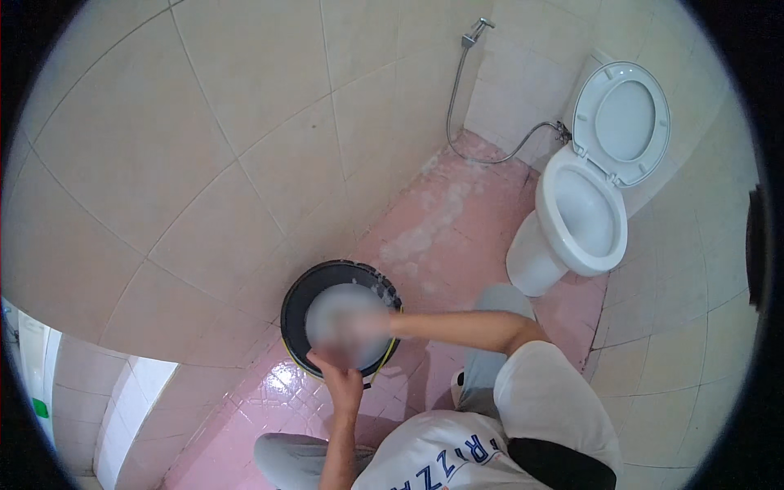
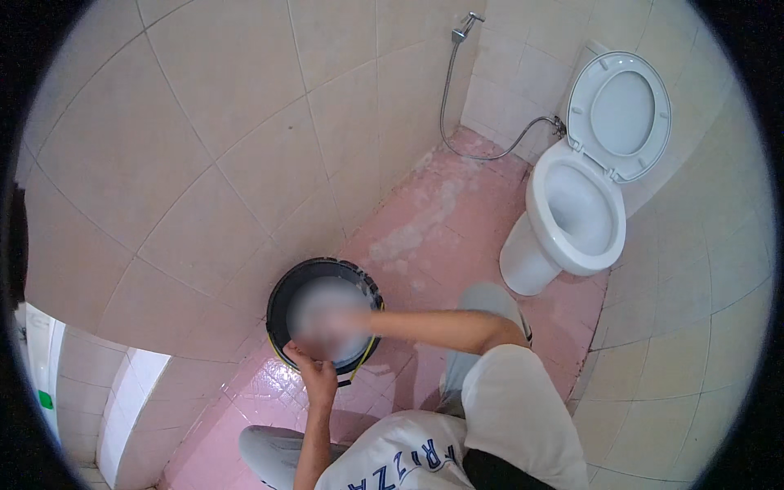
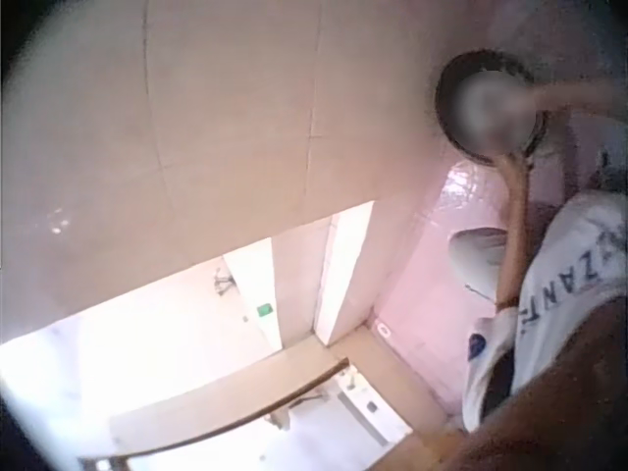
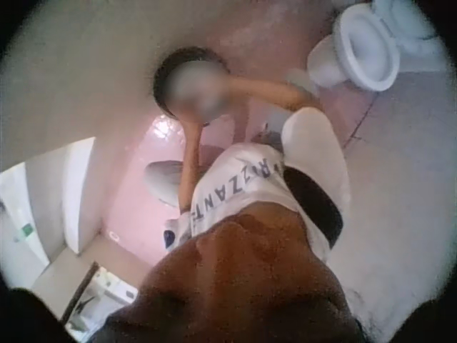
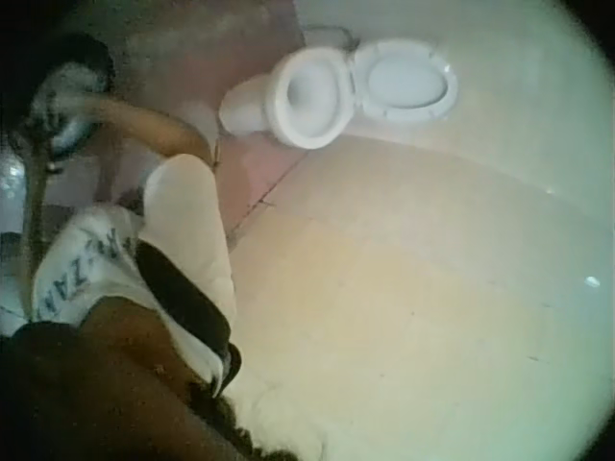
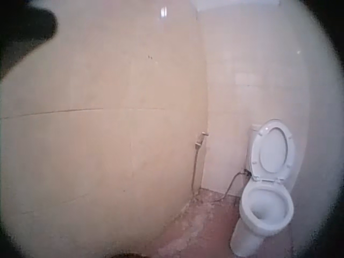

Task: The person prepares a cleaning solution by pouring liquid soap into a bucket of water and mixing it. They then use a brush to scrub the pink tiled floor around the toilet, creating foam and spreading it across the surface.

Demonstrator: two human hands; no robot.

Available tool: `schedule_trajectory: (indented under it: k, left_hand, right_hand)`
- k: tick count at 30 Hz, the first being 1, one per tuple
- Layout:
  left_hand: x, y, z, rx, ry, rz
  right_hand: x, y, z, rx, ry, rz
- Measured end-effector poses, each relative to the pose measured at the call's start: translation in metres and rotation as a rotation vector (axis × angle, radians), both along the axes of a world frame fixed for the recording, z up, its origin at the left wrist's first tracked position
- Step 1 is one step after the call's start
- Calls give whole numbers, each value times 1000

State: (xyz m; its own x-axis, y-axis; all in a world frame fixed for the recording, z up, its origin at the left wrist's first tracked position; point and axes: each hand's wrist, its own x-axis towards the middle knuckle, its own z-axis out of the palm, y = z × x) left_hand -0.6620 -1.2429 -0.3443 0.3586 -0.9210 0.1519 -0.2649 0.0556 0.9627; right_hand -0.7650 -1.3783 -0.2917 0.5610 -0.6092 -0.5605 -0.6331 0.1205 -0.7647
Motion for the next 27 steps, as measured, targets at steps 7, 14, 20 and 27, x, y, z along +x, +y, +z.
schedule_trajectory:
  k: [7, 14, 20, 27]
  left_hand:
    - [-4, -4, 9, 38, -129, -221]
    - [72, -13, -26, 242, -518, 330]
    - [97, -5, -75, 491, 573, 106]
    - [57, -25, -91, 383, 724, -14]
  right_hand:
    - [12, 2, -107, -800, 260, 355]
    - [-2, -61, -142, -764, 55, 82]
    - [42, -49, -220, -761, 422, -106]
    - [-54, -82, -279, -112, 158, 348]
